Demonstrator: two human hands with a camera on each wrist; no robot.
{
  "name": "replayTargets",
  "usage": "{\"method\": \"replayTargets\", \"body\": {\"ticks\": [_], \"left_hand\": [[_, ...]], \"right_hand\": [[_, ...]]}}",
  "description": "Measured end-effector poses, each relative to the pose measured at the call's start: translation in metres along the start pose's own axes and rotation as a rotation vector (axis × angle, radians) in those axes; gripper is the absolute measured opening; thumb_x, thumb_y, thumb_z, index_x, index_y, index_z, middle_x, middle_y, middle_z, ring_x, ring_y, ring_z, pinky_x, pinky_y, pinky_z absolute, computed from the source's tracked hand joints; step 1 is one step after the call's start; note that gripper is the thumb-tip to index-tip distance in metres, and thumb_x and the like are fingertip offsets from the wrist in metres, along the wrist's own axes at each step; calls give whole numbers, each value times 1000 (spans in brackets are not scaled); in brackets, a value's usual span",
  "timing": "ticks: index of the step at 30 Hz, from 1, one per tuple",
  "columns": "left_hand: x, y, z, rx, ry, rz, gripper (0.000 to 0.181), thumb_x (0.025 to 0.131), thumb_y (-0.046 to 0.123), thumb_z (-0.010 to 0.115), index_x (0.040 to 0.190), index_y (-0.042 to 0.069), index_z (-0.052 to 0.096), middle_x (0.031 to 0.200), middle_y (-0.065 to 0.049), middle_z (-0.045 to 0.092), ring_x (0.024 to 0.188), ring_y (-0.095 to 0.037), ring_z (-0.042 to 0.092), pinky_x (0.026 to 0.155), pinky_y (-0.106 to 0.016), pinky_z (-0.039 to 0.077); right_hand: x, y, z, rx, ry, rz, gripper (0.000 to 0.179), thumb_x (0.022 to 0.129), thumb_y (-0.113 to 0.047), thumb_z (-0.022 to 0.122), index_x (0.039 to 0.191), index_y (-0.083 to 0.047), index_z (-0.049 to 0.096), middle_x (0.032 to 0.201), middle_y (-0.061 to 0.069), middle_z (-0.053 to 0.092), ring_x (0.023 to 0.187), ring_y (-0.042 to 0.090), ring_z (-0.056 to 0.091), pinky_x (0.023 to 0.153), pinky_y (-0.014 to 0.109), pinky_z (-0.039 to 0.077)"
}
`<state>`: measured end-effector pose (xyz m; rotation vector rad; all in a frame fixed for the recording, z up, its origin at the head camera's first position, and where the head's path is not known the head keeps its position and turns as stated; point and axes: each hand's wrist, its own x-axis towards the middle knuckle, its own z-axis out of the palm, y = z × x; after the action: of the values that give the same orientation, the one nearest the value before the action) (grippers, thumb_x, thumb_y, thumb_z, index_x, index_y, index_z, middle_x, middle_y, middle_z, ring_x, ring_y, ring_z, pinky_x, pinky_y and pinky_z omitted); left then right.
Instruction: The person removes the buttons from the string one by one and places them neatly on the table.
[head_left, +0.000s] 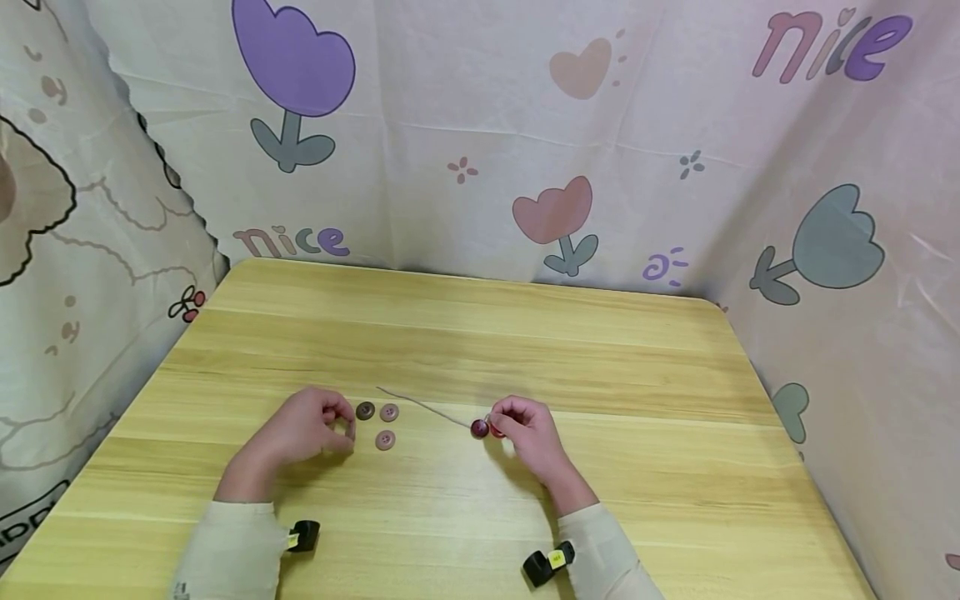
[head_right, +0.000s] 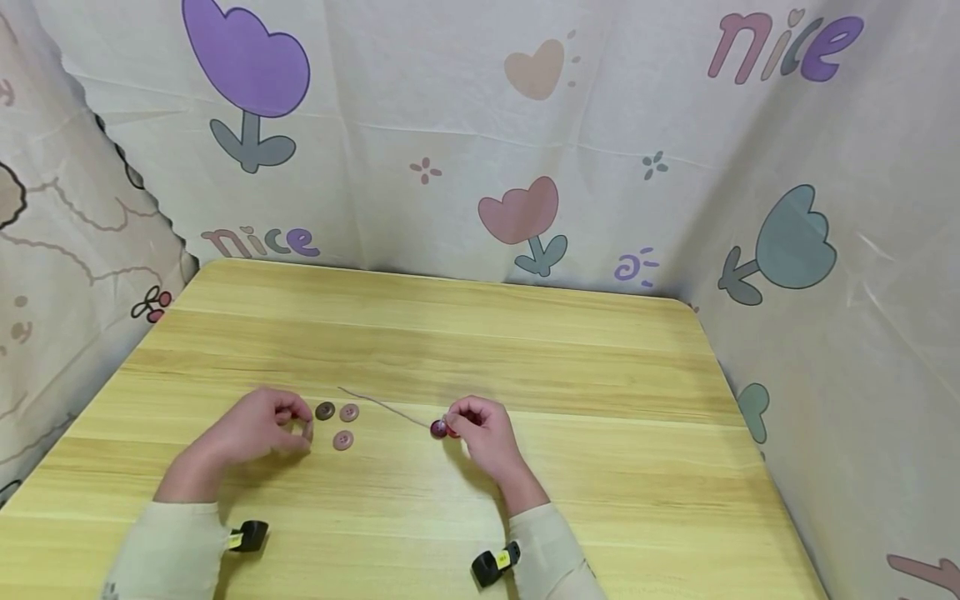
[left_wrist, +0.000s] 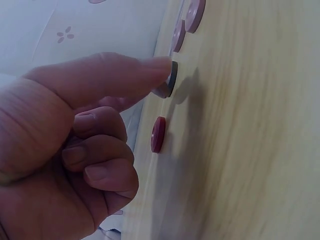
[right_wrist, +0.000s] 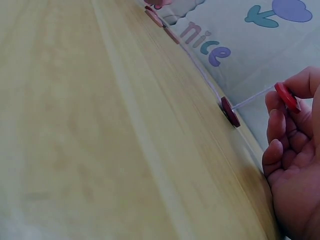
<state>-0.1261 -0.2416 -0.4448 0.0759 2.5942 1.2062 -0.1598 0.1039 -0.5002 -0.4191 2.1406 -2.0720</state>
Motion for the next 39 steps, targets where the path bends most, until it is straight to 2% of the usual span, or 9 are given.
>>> {"method": "replayTargets", "body": {"ticks": [10,31,34,39], "left_hand": [[-1,1,6,16,-36,29,24,71,3,87,85,9,69,68,-3,50,63,-18,45,59,-33,39],[4,-3,12,42,-27,19,26,71,3,88,88,7,69,69,-2,49,64,-18,46,61,-34,40],[4,-1,12,42,-26,16,27,70,2,88,89,7,69,70,-3,48,64,-18,46,61,-35,39],[3,9,10,49,-16,10,28,72,4,86,95,6,69,78,-7,48,69,-20,45,61,-36,40]], "right_hand": [[-1,-2,0,-8,-6,-10,8,92,2,66,86,8,66,77,21,62,69,15,55,65,26,48],[-1,0,0,0,-9,-18,7,92,5,65,85,9,66,76,23,60,68,15,55,64,25,48],[-1,0,0,0,-8,-19,7,92,5,65,85,9,66,75,20,61,68,15,55,64,25,48],[-1,0,0,4,-10,-10,8,92,5,64,85,8,66,75,17,62,68,15,55,64,25,48]]}}
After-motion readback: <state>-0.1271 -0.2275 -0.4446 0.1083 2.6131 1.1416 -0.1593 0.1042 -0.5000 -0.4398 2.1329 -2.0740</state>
